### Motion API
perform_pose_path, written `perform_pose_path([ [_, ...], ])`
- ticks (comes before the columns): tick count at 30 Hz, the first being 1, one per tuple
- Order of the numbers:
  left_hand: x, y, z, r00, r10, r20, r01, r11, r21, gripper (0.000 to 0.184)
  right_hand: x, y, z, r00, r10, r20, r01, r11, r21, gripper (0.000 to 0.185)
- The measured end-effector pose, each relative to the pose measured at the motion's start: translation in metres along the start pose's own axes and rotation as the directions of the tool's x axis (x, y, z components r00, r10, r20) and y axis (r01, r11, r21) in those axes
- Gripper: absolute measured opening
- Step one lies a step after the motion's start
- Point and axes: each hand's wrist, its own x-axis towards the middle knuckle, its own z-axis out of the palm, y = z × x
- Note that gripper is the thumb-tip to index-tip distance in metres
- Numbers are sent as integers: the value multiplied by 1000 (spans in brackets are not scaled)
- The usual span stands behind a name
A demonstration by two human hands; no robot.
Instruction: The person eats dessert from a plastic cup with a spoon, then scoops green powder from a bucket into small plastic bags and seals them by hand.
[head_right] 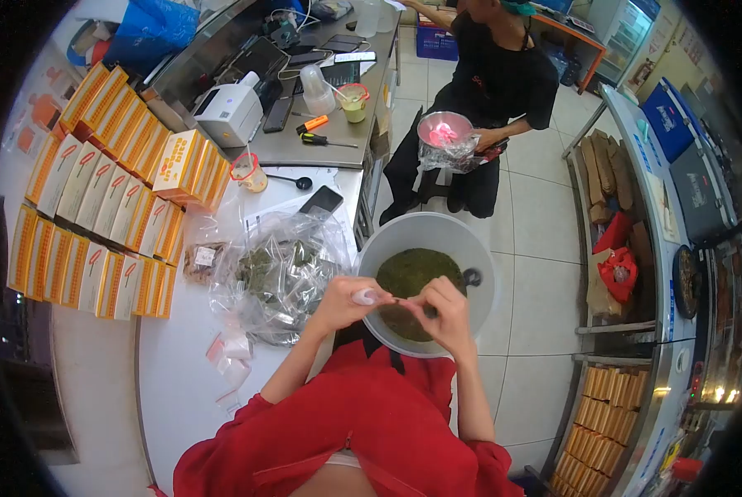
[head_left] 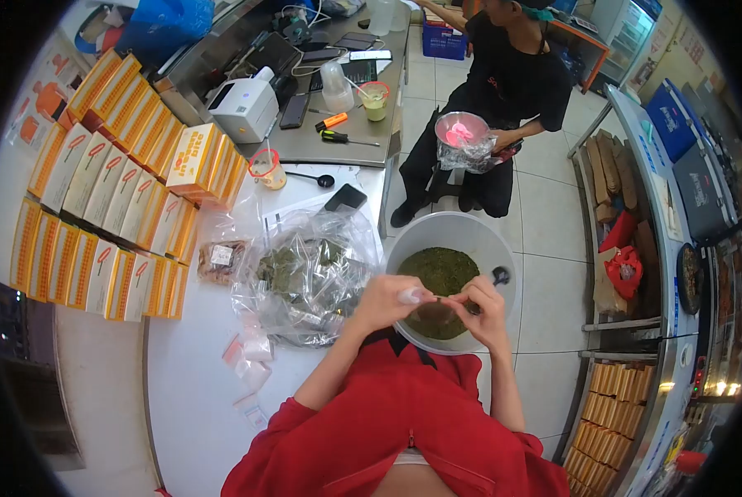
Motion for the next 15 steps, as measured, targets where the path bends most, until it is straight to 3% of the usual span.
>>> perform_pose_path([
  [3, -1, -3, -17, 999, -8, -36, 12, 995, 100, 10, 5, 0, 0, 991, -129, 44, 132, 988, -82, 9],
  [5, -11, 9, -43, 980, 59, -188, -16, 975, 222, 7, 9, -16, 5, 996, 21, -82, -22, 1000, -14, 11],
  [7, -26, 24, -83, 939, 22, -343, 121, 913, 391, 13, 8, -19, -6, 976, 170, -135, -177, 983, -41, 9],
  [8, -33, 25, -98, 914, 49, -403, 179, 842, 509, 15, 5, -10, -9, 979, 166, -116, -170, 985, -26, 9],
  [9, -43, 23, -107, 911, 49, -410, 187, 836, 516, 15, -3, 1, -14, 972, 222, -77, -224, 975, -15, 8],
  [11, -57, 17, -116, 919, -142, -369, 353, 713, 606, 26, -14, 11, -10, 960, 274, -55, -275, 961, -6, 7],
  [12, -63, 11, -113, 919, -203, -338, 375, 717, 587, 38, -17, 13, -5, 955, 295, 18, -294, 955, -41, 8],
  [13, -69, -1, -102, 900, -165, -403, 378, 756, 534, 41, -18, 13, -2, 944, 318, 87, -311, 947, -80, 10],
  [14, -74, -14, -89, 877, -125, -464, 369, 795, 482, 44, -15, 5, 5, 930, 351, 109, -354, 935, 16, 13],
  [15, -75, -21, -73, 869, -123, -480, 295, 906, 303, 44, -12, -6, 17, 916, 379, 128, -394, 912, 116, 16],
])
